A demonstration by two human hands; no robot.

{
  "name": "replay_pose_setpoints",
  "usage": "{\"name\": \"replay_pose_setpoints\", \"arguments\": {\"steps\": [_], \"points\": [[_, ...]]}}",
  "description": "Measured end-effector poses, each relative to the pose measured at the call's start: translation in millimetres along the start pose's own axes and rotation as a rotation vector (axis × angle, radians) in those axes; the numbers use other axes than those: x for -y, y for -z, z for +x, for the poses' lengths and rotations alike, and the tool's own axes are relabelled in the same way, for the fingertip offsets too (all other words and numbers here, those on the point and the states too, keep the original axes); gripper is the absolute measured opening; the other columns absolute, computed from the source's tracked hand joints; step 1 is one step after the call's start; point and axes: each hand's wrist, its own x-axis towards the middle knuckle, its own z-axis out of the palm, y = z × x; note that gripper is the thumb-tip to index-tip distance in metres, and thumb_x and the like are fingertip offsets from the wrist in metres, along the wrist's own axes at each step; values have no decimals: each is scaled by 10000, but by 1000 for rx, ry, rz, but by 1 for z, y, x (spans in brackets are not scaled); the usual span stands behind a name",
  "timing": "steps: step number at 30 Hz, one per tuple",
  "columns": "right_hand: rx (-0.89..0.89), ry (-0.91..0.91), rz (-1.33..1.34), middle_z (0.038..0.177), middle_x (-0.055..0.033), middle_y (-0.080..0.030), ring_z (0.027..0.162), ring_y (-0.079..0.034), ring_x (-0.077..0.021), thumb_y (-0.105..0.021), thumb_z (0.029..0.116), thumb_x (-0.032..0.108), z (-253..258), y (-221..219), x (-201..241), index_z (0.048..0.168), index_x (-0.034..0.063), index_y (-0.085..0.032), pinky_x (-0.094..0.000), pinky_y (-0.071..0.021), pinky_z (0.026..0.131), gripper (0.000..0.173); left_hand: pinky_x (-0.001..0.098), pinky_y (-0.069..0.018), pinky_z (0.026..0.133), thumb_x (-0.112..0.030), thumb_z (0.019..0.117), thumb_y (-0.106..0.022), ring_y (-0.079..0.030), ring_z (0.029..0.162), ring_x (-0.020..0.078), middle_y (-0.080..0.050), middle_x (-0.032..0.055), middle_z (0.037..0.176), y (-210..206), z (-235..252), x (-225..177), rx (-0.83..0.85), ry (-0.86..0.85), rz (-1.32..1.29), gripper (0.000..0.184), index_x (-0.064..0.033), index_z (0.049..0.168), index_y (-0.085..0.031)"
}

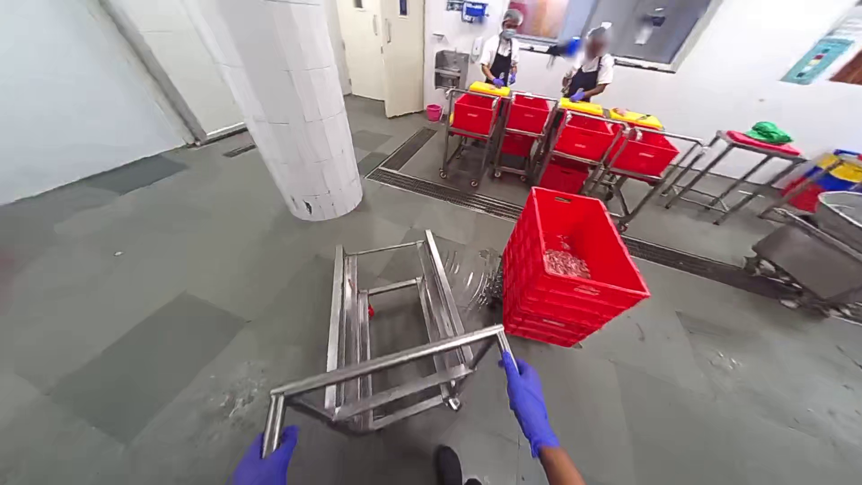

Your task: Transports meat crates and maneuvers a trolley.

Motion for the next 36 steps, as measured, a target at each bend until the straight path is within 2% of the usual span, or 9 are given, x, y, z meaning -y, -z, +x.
{"name": "replay_pose_setpoints", "arguments": {"steps": [2,5,13,17,20,25,30,33,36], "points": [[-29,91,-83,650,-97,-575,591,-553,-260,-583,1012,486,71,-32,43,871,48,-708,-512,-462,585,477,343,-447,441,-227,1001,-616,-451,455,124,-511,28,639,-14,45,-30,-60,3,-110,277,-9,1172,-617],[-18,161,-176,719,-145,-616,706,-606,-326,-603,992,513,177,-81,103,869,44,-706,-580,-474,666,495,434,-482,503,-238,1020,-616,-499,505,208,-562,107,683,-38,110,-85,-152,33,-102,285,1,1171,-648],[1,238,-420,1067,-236,-708,1031,-665,-409,-708,893,596,418,-233,282,1136,50,-730,-655,-491,900,598,508,-561,655,-193,1043,-573,-631,695,311,-655,225,917,-75,294,-218,-141,41,-305,354,34,1313,-572],[-9,283,-645,1253,-286,-656,1220,-595,-477,-724,919,477,479,-324,346,1269,42,-676,-700,-434,1006,561,435,-572,575,-147,1015,-595,-617,595,249,-643,192,882,-71,360,-244,-55,71,-489,424,29,1386,-487],[34,295,-712,1230,-300,-656,1209,-591,-482,-758,889,475,516,-374,381,1228,25,-690,-705,-423,1001,567,418,-569,546,-138,1006,-613,-605,556,232,-631,176,858,-58,398,-257,-23,120,-610,445,21,1389,-449],[56,340,-740,1276,-317,-630,1258,-561,-495,-736,882,552,568,-456,433,1257,17,-671,-709,-399,1032,656,309,-518,435,-60,981,-628,-533,417,149,-538,71,607,-31,461,-275,18,96,-845,401,16,1311,-413],[206,416,-689,1337,-308,-602,1300,-537,-472,-714,886,567,582,-559,486,1328,10,-633,-672,-382,1083,716,326,-541,455,-85,978,-656,-568,446,159,-584,97,635,19,525,-279,-127,135,-754,452,48,1355,-444],[200,406,-616,1171,-265,-689,1140,-639,-439,-740,880,535,567,-590,512,1241,30,-690,-649,-469,993,623,335,-542,432,-57,952,-649,-564,432,157,-586,81,606,51,559,-280,-173,79,-706,372,50,1275,-499],[229,451,-521,967,-143,-739,948,-702,-340,-730,874,556,568,-676,540,1090,118,-748,-615,-534,854,488,301,-491,360,3,945,-590,-496,359,113,-484,-12,498,111,617,-263,-226,-21,-848,304,-29,1220,-464]]}}
